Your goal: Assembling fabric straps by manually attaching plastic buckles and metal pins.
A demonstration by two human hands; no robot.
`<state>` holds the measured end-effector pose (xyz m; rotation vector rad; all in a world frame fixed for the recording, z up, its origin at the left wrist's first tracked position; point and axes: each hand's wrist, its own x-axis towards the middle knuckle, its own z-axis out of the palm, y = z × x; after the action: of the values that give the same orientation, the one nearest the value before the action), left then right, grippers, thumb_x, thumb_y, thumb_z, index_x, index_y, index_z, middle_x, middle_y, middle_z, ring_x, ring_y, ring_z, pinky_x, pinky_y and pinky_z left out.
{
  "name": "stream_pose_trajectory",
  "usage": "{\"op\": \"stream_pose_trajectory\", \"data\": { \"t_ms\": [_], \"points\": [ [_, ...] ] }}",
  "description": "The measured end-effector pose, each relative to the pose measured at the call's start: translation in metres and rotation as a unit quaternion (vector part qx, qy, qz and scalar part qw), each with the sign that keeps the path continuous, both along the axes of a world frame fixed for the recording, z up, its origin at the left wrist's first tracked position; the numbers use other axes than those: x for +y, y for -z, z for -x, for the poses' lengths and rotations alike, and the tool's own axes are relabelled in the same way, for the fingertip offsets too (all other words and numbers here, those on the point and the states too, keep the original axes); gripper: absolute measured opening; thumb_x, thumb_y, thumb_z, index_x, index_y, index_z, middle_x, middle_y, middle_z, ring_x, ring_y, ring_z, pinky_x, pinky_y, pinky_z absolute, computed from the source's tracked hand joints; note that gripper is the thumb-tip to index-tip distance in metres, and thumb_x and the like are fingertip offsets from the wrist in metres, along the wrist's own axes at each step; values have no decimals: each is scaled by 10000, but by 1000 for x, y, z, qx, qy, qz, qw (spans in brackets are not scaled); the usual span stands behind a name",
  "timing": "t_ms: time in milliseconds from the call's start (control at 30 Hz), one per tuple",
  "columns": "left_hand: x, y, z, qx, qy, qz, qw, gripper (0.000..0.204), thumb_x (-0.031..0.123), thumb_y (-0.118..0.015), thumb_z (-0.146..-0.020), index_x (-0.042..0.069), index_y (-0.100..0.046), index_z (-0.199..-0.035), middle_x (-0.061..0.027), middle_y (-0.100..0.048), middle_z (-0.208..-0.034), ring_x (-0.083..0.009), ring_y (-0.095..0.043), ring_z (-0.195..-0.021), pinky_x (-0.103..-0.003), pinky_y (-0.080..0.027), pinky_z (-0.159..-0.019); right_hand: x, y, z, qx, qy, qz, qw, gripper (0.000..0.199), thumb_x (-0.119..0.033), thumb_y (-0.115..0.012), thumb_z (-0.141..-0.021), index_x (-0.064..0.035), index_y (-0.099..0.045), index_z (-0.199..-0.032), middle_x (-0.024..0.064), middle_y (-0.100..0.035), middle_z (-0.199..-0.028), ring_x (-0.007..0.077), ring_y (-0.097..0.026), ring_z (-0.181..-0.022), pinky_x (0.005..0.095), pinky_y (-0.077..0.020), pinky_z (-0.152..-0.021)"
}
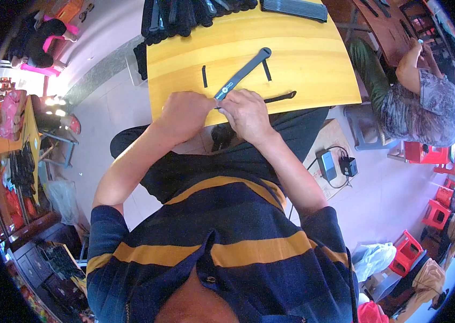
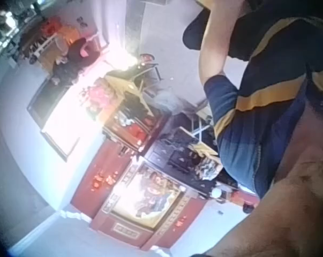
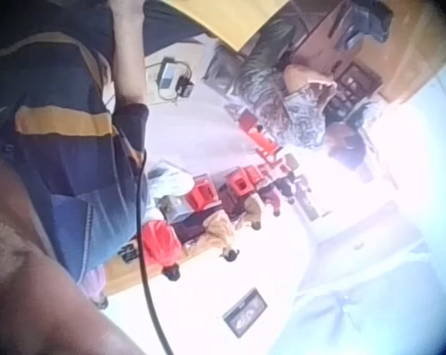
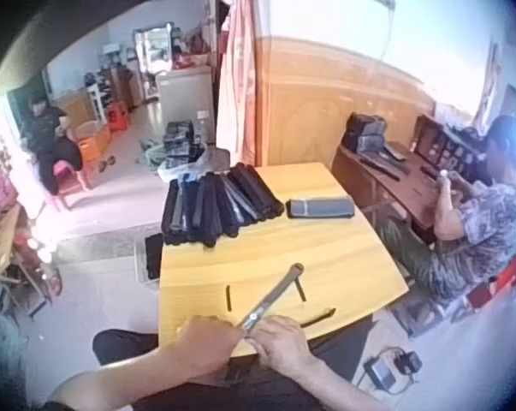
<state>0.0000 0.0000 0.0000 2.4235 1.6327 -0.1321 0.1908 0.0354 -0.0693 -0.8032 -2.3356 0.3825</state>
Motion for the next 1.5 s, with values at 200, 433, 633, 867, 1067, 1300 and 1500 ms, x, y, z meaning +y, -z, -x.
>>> {"op": "stream_pose_trajectory", "data": {
  "t_ms": [200,433,633,867,1067,1300,1500],
  "points": [
    [3,-7,-5,21,-7,19,1000,111,81,-642,-828,73,-747,-860,-185,-719,-792,-373,-737,-780,-492,-586,-698,-5,1,0,20,16,30,999,118,-119,-759,-801,-95,-745,-916,48,-671,-891,278,-662,-851,424,-517,-774],
    [14,-13,-7,33,27,-2,999,83,58,-682,-779,56,-759,-811,-184,-728,-793,-366,-739,-766,-483,-588,-679,-1,0,1,34,15,40,999,96,-115,-761,-797,-83,-741,-885,74,-651,-846,298,-658,-828,425,-499,-747],
    [18,-8,-6,26,61,-22,998,72,68,-694,-771,59,-759,-802,-172,-724,-778,-349,-739,-741,-474,-587,-660,1,5,0,38,12,45,998,92,-117,-770,-788,-69,-728,-856,76,-648,-836,299,-656,-825,428,-499,-748],
    [12,-1,-15,9,77,-67,995,61,83,-696,-765,43,-742,-757,-158,-715,-743,-339,-733,-708,-456,-580,-619,2,8,0,40,14,26,999,107,-127,-782,-776,-64,-715,-832,91,-638,-805,318,-654,-802,441,-513,-753],
    [12,6,-7,-21,62,-75,995,110,147,-680,-796,78,-757,-760,-146,-725,-730,-315,-739,-688,-432,-580,-620,5,7,-6,10,8,47,999,131,-134,-789,-771,-73,-719,-865,88,-643,-841,319,-655,-854,445,-516,-803],
    [-18,7,2,-102,-37,-111,988,160,168,-581,-868,79,-714,-872,-186,-686,-717,-386,-708,-710,-519,-553,-649,-31,-28,-23,126,105,-148,975,249,-130,-824,-777,-102,-704,-993,60,-665,-899,290,-642,-900,426,-503,-852],
    [-26,3,-20,-200,-89,-164,962,130,162,-589,-884,72,-668,-833,-170,-666,-710,-385,-680,-686,-521,-532,-625,-44,13,-11,343,126,406,838,144,-147,-733,-979,-12,-689,-1003,-33,-663,-840,33,-552,-733,211,-469,-663]
  ]
}}
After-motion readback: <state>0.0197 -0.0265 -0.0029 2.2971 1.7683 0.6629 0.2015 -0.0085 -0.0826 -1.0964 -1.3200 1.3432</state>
